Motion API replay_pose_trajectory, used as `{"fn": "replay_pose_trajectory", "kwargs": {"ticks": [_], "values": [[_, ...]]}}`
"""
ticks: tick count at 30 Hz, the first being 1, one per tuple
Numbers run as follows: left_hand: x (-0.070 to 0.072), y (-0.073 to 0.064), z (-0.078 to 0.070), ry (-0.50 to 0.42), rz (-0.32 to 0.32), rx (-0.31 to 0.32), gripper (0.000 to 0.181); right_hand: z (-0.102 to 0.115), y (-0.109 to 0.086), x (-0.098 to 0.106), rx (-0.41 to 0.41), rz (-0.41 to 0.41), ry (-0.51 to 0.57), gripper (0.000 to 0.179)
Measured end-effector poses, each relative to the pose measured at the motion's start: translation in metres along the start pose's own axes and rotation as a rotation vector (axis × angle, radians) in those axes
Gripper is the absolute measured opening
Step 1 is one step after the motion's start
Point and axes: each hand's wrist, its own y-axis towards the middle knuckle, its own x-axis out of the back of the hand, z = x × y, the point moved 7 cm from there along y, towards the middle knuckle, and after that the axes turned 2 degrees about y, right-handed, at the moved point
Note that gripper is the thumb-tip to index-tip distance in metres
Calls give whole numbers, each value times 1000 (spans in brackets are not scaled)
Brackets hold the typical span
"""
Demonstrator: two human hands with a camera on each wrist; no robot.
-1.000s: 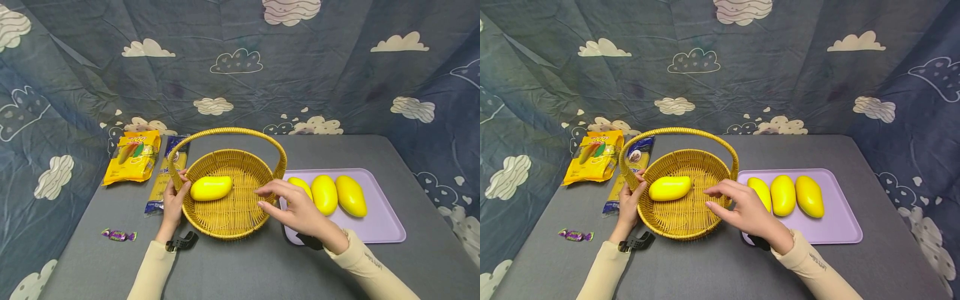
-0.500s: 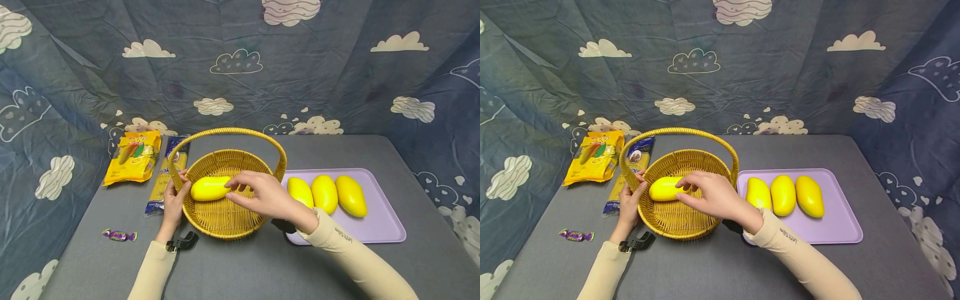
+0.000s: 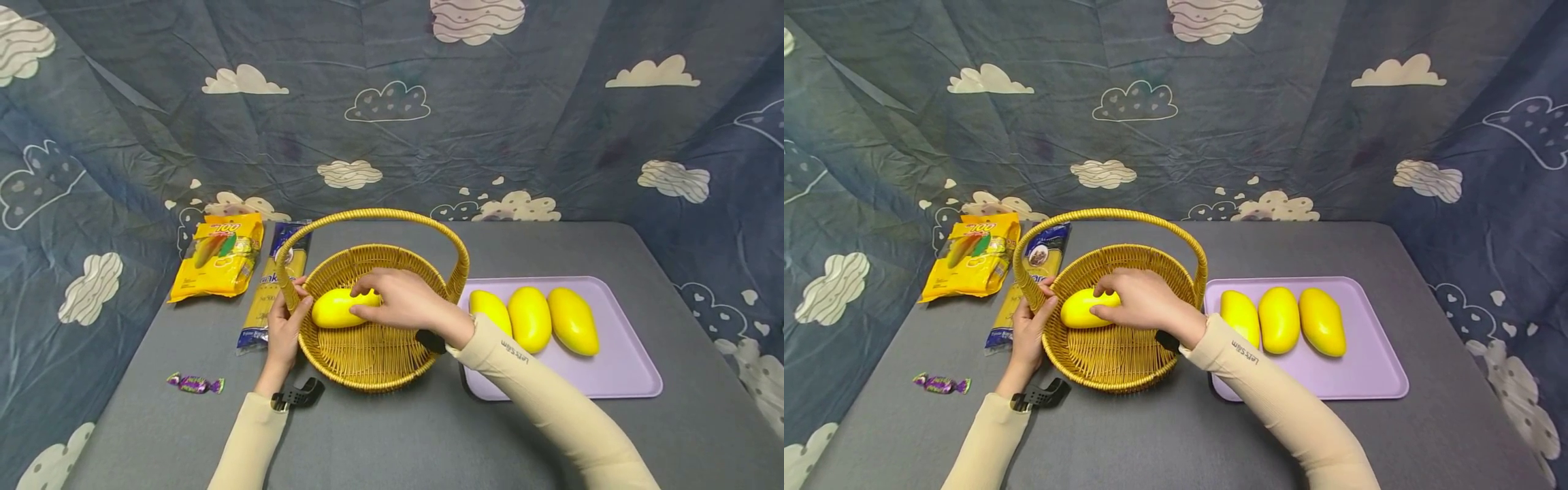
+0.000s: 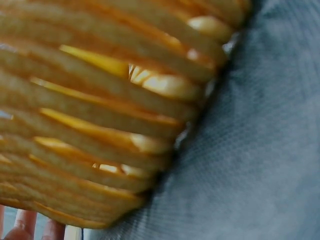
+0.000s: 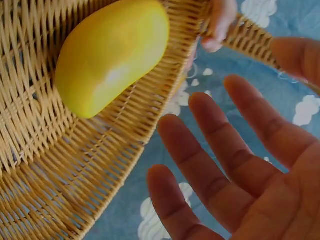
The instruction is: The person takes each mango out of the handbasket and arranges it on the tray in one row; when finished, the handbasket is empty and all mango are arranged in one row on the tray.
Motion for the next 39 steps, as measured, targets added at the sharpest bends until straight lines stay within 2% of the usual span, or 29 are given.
{"fn": "replay_pose_trajectory", "kwargs": {"ticks": [5,13,23,31,39], "values": [[1,0,1,-2,2,10,24,-6,14,-13,-30,93,-64,36],[-1,0,2,2,6,19,23,-13,34,-29,-53,211,-77,38],[-1,0,2,-12,10,9,23,-25,48,-50,-114,253,51,47],[0,-1,3,-3,1,19,25,-30,52,-61,-133,255,86,53],[0,0,2,-8,4,21,25,-36,52,-64,-166,250,149,51]]}}
